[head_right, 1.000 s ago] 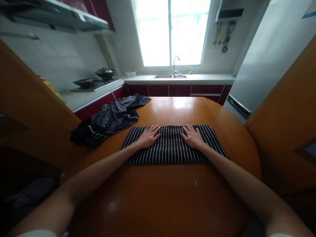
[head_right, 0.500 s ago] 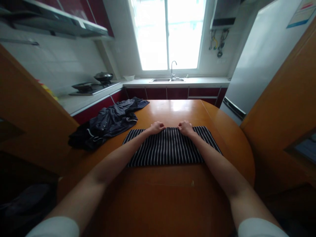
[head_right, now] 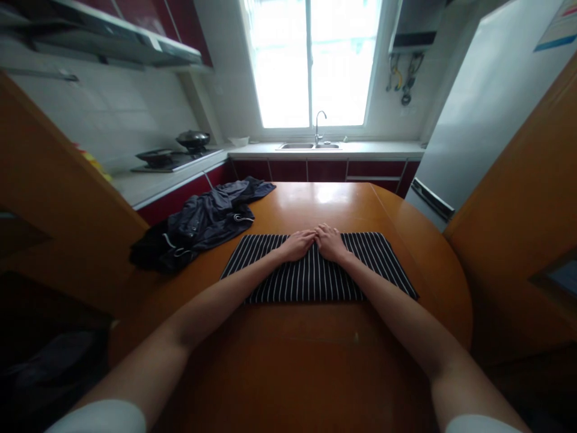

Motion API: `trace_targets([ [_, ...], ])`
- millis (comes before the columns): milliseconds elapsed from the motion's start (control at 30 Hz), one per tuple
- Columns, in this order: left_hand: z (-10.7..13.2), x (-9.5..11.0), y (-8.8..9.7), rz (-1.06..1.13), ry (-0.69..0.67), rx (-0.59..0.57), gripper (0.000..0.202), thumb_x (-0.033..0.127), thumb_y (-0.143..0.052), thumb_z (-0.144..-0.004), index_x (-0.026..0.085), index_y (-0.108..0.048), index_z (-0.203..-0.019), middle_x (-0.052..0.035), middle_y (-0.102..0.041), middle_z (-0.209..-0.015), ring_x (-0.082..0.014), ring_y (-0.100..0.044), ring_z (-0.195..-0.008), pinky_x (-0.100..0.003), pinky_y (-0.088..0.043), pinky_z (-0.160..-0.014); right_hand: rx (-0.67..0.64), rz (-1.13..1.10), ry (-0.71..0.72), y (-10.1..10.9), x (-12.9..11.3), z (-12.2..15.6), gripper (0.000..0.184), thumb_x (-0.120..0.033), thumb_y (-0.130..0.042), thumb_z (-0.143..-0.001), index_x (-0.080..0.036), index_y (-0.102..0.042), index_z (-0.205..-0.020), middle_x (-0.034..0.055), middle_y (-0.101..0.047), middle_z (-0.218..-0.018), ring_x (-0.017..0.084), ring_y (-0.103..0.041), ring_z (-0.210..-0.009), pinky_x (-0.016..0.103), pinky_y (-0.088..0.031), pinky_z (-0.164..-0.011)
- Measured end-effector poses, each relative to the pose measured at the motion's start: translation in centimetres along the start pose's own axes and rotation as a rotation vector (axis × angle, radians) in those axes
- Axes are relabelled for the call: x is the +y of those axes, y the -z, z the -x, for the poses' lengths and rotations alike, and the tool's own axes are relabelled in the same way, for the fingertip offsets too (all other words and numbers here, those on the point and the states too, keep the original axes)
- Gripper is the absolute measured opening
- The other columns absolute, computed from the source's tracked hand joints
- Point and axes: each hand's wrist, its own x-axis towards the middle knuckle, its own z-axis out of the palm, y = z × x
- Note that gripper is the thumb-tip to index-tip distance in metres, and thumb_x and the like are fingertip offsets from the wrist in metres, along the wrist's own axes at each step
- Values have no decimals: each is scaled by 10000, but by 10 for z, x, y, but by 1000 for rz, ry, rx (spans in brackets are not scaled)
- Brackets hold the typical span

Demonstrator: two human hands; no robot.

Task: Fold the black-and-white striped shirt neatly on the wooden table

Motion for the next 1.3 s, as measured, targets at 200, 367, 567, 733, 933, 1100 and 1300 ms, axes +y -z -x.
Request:
trace_targets([
  [200, 46, -39, 7, -85, 149, -69, 570, 507, -251, -1051, 271, -351, -1560, -43, -304, -1640, -241, -233, -1527, -468, -169, -1236, -163, 32, -107, 4, 45, 22, 616, -528, -247, -1036, -203, -394, -1539, 113, -286, -1643, 261, -198, -1532, 554, -144, -1212],
  [367, 99, -95, 26, -139, 314, -37, 575, 453, -225, -1048, 225, -358, -1559, -84, -294, -1640, -276, -227, -1527, -522, -183, -1217, -109, 71, -260, 19, 119, 48, 643, -561, -265, -1015, -210, -408, -1535, 115, -295, -1640, 277, -193, -1533, 587, -107, -1216],
  [567, 122, -122, 32, -104, 473, 1, 568, 427, -235, -1045, 203, -355, -1553, -107, -289, -1640, -285, -228, -1525, -556, -169, -1212, -69, 13, -460, 32, 165, 63, 645, -531, -278, -1013, -161, -429, -1520, 165, -302, -1629, 323, -242, -1514, 632, -164, -1193],
  [733, 125, -109, 43, -167, 472, 79, 582, 414, -306, -1029, 148, -371, -1542, -142, -298, -1632, -313, -207, -1529, -588, -167, -1211, 3, -6, -401, 40, 162, 65, 603, -480, -303, -1020, -140, -457, -1493, 166, -315, -1623, 310, -234, -1518, 633, -171, -1195],
  [933, 114, -91, 50, -101, 235, 185, 506, 369, -361, -1016, 201, -481, -1478, -86, -502, -1518, -238, -400, -1439, -436, -245, -1219, 80, 27, -244, 44, 129, 62, 504, -379, -351, -1017, -169, -524, -1441, 133, -368, -1604, 289, -235, -1518, 622, -150, -1206],
  [1100, 114, -128, 52, 42, 496, 248, 379, 287, -446, -944, 173, -702, -1199, -121, -655, -1316, -259, -577, -1249, -371, -403, -1104, 12, 24, -238, 37, 119, 56, 448, -325, -377, -1003, -195, -607, -1365, 118, -481, -1535, 290, -354, -1461, 586, -229, -1188],
  [1300, 118, -160, 55, 176, 616, 284, 241, 360, -576, -862, 185, -733, -916, -84, -758, -984, -237, -694, -932, -300, -511, -861, 141, -19, -446, 40, 162, 54, 405, -287, -463, -950, -111, -712, -1217, 185, -696, -1240, 284, -633, -1151, 385, -449, -1030],
])
